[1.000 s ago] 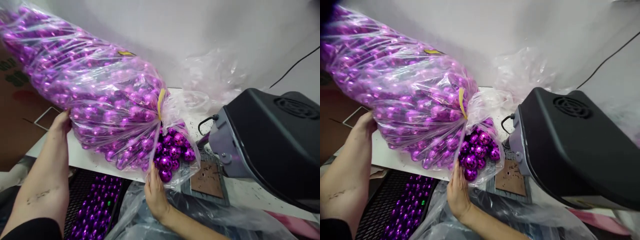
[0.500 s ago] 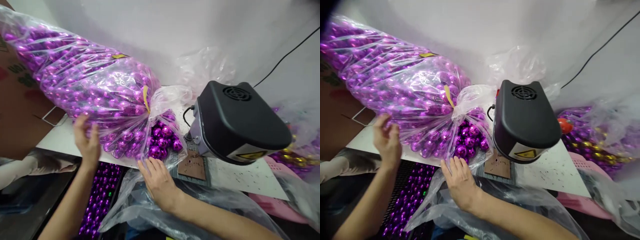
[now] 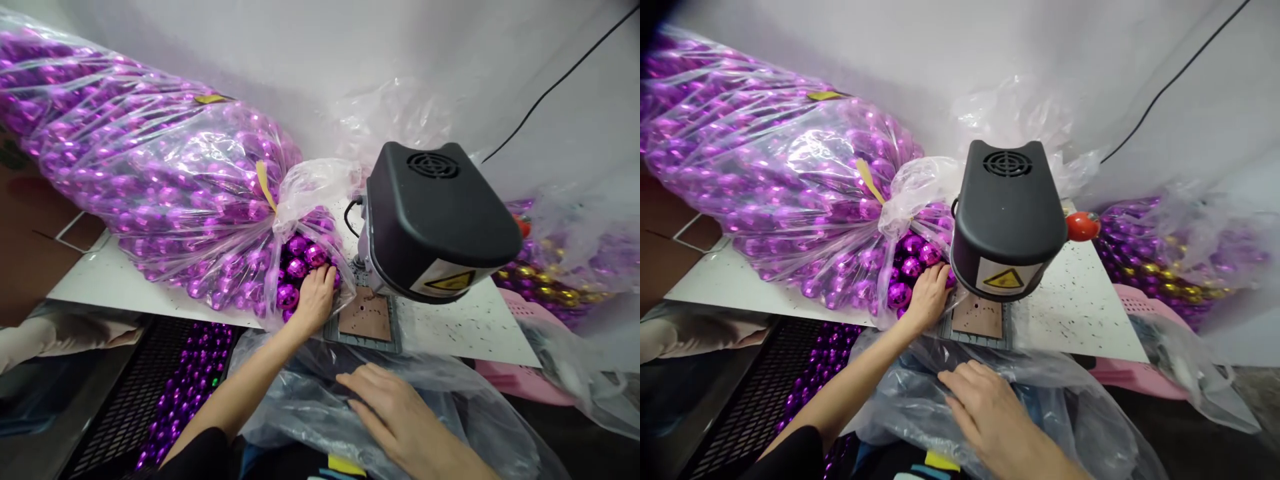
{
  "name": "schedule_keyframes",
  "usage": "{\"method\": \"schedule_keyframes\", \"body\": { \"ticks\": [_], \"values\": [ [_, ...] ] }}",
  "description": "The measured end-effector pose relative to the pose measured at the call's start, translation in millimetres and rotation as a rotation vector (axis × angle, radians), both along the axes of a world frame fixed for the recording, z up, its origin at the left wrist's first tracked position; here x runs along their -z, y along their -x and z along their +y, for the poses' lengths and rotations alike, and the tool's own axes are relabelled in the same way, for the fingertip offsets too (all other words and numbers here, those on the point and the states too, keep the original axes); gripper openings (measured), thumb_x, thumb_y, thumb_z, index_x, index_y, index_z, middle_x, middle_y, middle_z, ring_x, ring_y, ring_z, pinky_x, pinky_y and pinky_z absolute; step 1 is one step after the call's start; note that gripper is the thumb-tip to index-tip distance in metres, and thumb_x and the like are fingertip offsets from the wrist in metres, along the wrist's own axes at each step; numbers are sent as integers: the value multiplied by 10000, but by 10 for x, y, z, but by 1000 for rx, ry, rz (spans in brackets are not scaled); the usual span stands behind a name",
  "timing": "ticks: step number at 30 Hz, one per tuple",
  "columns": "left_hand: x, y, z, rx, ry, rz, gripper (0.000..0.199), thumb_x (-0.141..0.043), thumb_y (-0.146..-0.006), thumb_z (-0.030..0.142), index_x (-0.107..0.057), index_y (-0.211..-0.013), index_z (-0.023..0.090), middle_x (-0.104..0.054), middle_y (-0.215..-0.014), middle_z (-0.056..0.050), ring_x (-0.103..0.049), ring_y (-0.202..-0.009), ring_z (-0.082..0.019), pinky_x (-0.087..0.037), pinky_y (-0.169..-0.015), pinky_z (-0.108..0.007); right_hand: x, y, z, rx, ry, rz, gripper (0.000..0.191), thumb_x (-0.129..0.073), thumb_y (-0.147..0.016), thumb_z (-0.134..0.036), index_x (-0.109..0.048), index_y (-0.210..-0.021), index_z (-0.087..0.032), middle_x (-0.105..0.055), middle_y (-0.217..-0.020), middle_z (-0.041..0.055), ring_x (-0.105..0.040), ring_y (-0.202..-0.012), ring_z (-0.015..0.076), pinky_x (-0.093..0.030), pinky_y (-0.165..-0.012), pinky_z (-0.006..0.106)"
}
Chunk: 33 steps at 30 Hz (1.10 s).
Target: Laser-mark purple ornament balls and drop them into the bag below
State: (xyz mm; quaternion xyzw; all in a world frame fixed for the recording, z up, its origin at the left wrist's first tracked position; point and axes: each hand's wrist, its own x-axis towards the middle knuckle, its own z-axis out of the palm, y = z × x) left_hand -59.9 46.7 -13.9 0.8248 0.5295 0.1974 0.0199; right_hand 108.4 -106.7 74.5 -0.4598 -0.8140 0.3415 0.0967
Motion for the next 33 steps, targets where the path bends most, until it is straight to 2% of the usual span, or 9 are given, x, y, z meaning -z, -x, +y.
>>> {"method": "schedule_keyframes", "body": {
  "ticks": [3,9,15,18,20,22,25,27,33],
  "values": [
    [-87,98,-21,62,62,-66,557,-598,-862,95,-439,-1393,155,-551,-1358,-181,-561,-1215,-311,-509,-976,-461,-85,-220,-50,58,108,2,392,-413,-971,-434,-589,-1299,-312,-628,-1268,28,-600,-1195,161,-510,-1091,363],
    [-425,177,-123,186,223,-297,532,-604,-897,188,-435,-1402,181,-569,-1374,-141,-548,-1283,-274,-463,-1079,-450,-156,-551,-114,156,220,-112,481,-399,-937,-598,-479,-1387,-446,-514,-1440,-50,-496,-1364,189,-433,-1181,454],
    [-600,222,-365,130,323,-531,469,-623,-890,246,-495,-1336,179,-591,-1335,-131,-557,-1253,-276,-443,-1082,-457,-290,-647,-20,233,191,-75,484,-407,-919,-627,-535,-1343,-432,-566,-1385,-33,-545,-1312,191,-454,-1156,452],
    [-578,178,-604,34,416,-854,458,-673,-873,313,-550,-1302,213,-609,-1306,-92,-571,-1209,-257,-467,-1032,-399,-359,-704,45,307,208,13,484,-436,-911,-621,-583,-1306,-382,-614,-1317,5,-613,-1203,169,-513,-1094,374],
    [-512,95,-765,-41,656,-1162,445,-668,-878,399,-583,-1276,219,-655,-1192,-74,-636,-1051,-229,-533,-844,-320,-368,-758,90,371,263,85,507,-456,-903,-624,-587,-1305,-345,-638,-1273,27,-635,-1150,161,-535,-1053,338],
    [-413,-18,-883,-56,980,-1449,459,-642,-884,480,-602,-1249,204,-680,-1049,-70,-675,-851,-197,-512,-629,-254,-338,-814,139,439,316,166,530,-474,-894,-628,-594,-1296,-305,-661,-1222,46,-642,-1127,165,-539,-1032,324],
    [-270,-174,-933,-5,1304,-1673,482,-694,-844,489,-613,-1206,183,-686,-957,-73,-696,-729,-182,-475,-531,-220,-247,-878,208,509,336,260,555,-502,-879,-630,-607,-1273,-255,-679,-1162,76,-651,-1100,183,-543,-1012,334],
    [-222,-228,-895,13,1345,-1712,494,-752,-807,451,-614,-1200,184,-688,-976,-74,-702,-750,-175,-495,-559,-216,-188,-899,240,523,343,291,568,-509,-875,-627,-601,-1274,-232,-679,-1150,92,-658,-1076,192,-543,-1010,355],
    [-232,-180,-730,15,1267,-1614,564,-836,-737,379,-607,-1211,178,-665,-983,-52,-673,-746,-131,-480,-577,-192,-102,-944,253,541,392,308,575,-517,-871,-628,-576,-1289,-237,-672,-1148,88,-656,-1069,184,-533,-1012,354]
  ]
}}
